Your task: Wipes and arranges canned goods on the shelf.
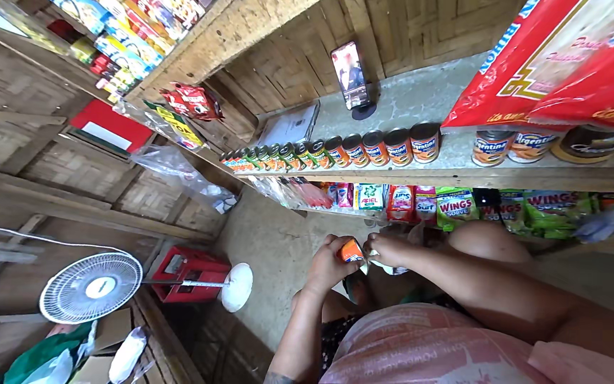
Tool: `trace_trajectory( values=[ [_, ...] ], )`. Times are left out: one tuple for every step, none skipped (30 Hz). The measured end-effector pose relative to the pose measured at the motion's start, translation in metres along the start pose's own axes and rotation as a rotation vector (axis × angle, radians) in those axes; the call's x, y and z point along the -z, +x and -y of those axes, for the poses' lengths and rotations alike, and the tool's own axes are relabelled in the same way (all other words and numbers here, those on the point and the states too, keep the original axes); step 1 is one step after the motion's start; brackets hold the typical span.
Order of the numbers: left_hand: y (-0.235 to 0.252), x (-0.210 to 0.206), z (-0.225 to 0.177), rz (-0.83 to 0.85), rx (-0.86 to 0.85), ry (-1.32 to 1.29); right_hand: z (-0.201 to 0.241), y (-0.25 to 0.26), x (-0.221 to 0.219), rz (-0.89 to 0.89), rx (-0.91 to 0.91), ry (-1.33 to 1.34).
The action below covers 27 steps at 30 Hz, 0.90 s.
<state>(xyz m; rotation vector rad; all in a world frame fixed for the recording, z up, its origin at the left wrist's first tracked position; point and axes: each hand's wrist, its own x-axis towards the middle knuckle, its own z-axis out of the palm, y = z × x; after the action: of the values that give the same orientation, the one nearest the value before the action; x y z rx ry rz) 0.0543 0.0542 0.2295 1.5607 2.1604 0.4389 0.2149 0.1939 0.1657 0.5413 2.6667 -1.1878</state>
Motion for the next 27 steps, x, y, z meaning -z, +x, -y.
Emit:
trace_trajectory(
  values=[
    [0.001,0.001,-0.001,-0.003,-0.001,0.0,-0.001,0.001,0.001,-0.05,-0.039,0.035],
    [0.001,0.002,0.0,-0.006,0.003,0.0,-0.002,0.0,0.004,-0.109,-0.066,0.083],
    [0.002,0.002,0.002,-0.015,0.009,-0.004,-0.002,0.0,0.006,-0.17,-0.081,0.138],
    [0.002,0.002,0.004,-0.025,0.021,-0.007,-0.003,-0.001,0.009,-0.228,-0.083,0.199],
    [0.002,0.002,0.006,-0.037,0.041,-0.008,-0.003,-0.002,0.011,-0.283,-0.064,0.257],
    [0.002,0.002,0.008,-0.052,0.063,-0.003,-0.004,-0.003,0.012,-0.324,-0.029,0.306],
    [0.002,0.002,0.009,-0.064,0.087,0.003,-0.003,-0.004,0.012,-0.348,0.02,0.347],
    [0.002,0.002,0.01,-0.069,0.114,0.012,-0.003,-0.006,0.011,-0.359,0.085,0.385],
    [0.001,0.003,0.009,-0.071,0.133,0.02,-0.002,-0.007,0.01,-0.362,0.15,0.412],
    [0.001,0.003,0.008,-0.072,0.14,0.021,-0.001,-0.007,0.008,-0.363,0.201,0.426],
    [0.001,0.003,0.006,-0.073,0.131,0.017,0.0,-0.008,0.007,-0.365,0.229,0.44],
    [0.0,0.001,0.006,-0.081,0.107,0.0,0.0,-0.008,0.007,-0.372,0.239,0.453],
    [-0.001,-0.002,0.006,-0.085,0.084,-0.021,0.001,-0.008,0.007,-0.38,0.239,0.462],
    [-0.001,-0.005,0.006,-0.084,0.067,-0.043,0.001,-0.008,0.007,-0.394,0.239,0.47],
    [-0.001,-0.008,0.006,-0.079,0.057,-0.05,0.001,-0.008,0.007,-0.406,0.235,0.474],
    [-0.002,-0.009,0.004,-0.073,0.05,-0.042,0.0,-0.007,0.007,-0.415,0.227,0.473],
    [-0.003,-0.011,0.001,-0.067,0.042,-0.027,0.0,-0.006,0.007,-0.421,0.215,0.466],
    [-0.004,-0.012,-0.002,-0.055,0.038,-0.004,-0.001,-0.006,0.008,-0.419,0.194,0.452],
    [-0.004,-0.012,-0.005,-0.038,0.036,0.019,-0.001,-0.005,0.008,-0.413,0.165,0.435],
    [-0.005,-0.013,-0.008,-0.014,0.039,0.048,-0.002,-0.004,0.008,-0.403,0.132,0.416],
    [-0.006,-0.013,-0.012,0.009,0.041,0.076,-0.002,-0.003,0.009,-0.393,0.108,0.399],
    [-0.006,-0.013,-0.015,0.026,0.04,0.096,-0.003,-0.003,0.009,-0.384,0.092,0.385],
    [-0.006,-0.013,-0.017,0.036,0.04,0.103,-0.002,-0.002,0.009,-0.373,0.08,0.381],
    [-0.007,-0.014,-0.017,0.035,0.038,0.098,-0.002,-0.002,0.01,-0.364,0.067,0.384],
    [-0.007,-0.014,-0.016,0.023,0.035,0.088,-0.001,-0.003,0.011,-0.355,0.052,0.391],
    [-0.006,-0.015,-0.015,0.001,0.032,0.074,0.001,-0.003,0.012,-0.348,0.034,0.399],
    [-0.006,-0.015,-0.013,-0.026,0.028,0.061,0.002,-0.004,0.013,-0.339,0.014,0.408]
  ],
)
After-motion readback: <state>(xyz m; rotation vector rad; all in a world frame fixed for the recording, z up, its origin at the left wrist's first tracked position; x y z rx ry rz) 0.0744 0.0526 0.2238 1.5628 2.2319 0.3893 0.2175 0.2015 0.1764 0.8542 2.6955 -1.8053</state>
